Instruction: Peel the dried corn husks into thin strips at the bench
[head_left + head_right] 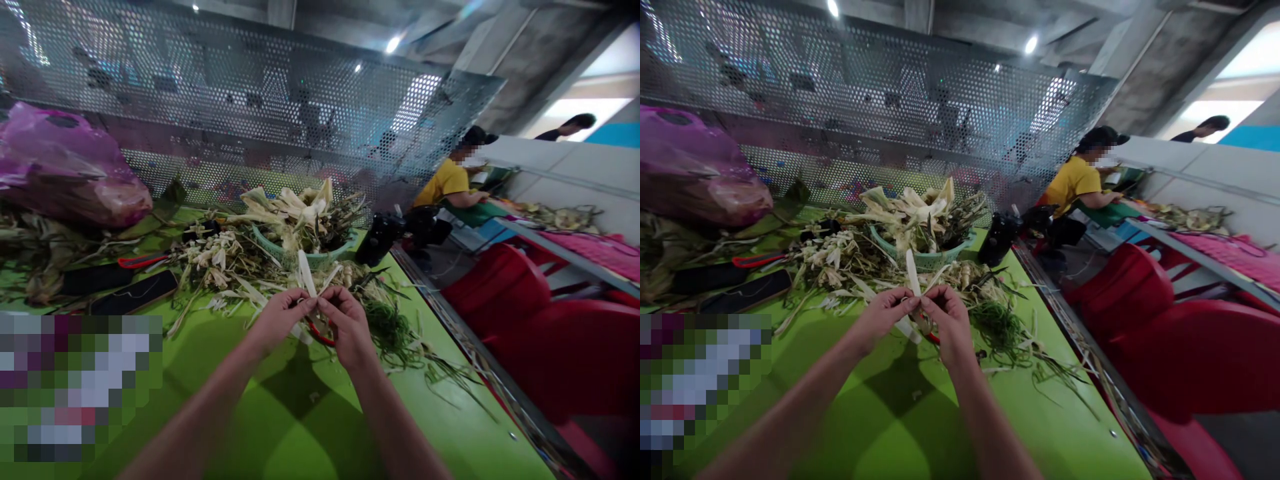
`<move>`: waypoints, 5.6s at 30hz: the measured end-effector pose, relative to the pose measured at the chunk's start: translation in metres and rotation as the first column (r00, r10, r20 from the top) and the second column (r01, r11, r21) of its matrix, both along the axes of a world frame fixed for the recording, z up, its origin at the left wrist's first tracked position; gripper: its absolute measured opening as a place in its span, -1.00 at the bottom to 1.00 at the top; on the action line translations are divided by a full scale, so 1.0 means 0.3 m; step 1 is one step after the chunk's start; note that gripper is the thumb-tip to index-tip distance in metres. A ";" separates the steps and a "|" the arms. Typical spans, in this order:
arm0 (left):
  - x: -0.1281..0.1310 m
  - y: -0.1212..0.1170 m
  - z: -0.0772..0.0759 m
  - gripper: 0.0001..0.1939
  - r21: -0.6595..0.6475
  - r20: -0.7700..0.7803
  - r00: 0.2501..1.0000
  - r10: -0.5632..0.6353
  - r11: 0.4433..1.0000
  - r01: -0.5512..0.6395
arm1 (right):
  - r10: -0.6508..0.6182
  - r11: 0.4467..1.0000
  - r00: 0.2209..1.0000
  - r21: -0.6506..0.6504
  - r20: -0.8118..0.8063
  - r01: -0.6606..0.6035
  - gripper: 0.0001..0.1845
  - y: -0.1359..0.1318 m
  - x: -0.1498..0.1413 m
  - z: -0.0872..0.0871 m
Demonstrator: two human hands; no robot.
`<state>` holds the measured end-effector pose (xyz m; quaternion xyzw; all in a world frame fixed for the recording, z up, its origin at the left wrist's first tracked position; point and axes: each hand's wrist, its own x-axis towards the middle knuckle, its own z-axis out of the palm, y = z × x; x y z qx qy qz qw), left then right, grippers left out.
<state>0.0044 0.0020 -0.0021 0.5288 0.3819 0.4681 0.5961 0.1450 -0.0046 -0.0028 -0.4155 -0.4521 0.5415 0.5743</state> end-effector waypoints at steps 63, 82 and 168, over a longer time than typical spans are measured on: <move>-0.037 0.012 0.017 -0.75 -0.017 -0.117 0.992 -0.050 0.999 0.049 | -0.248 0.888 0.746 0.453 0.618 -0.080 -0.94 0.003 0.011 0.000; -0.033 0.018 0.008 -0.77 -0.012 -0.136 0.990 -0.043 0.999 0.041 | -0.211 0.924 0.799 0.381 0.563 -0.024 -0.90 -0.001 0.008 -0.017; -0.042 0.001 0.018 -0.68 -0.317 0.339 0.941 -0.004 0.941 0.118 | -0.224 0.830 0.765 0.529 0.604 -0.174 -0.92 0.000 0.009 0.035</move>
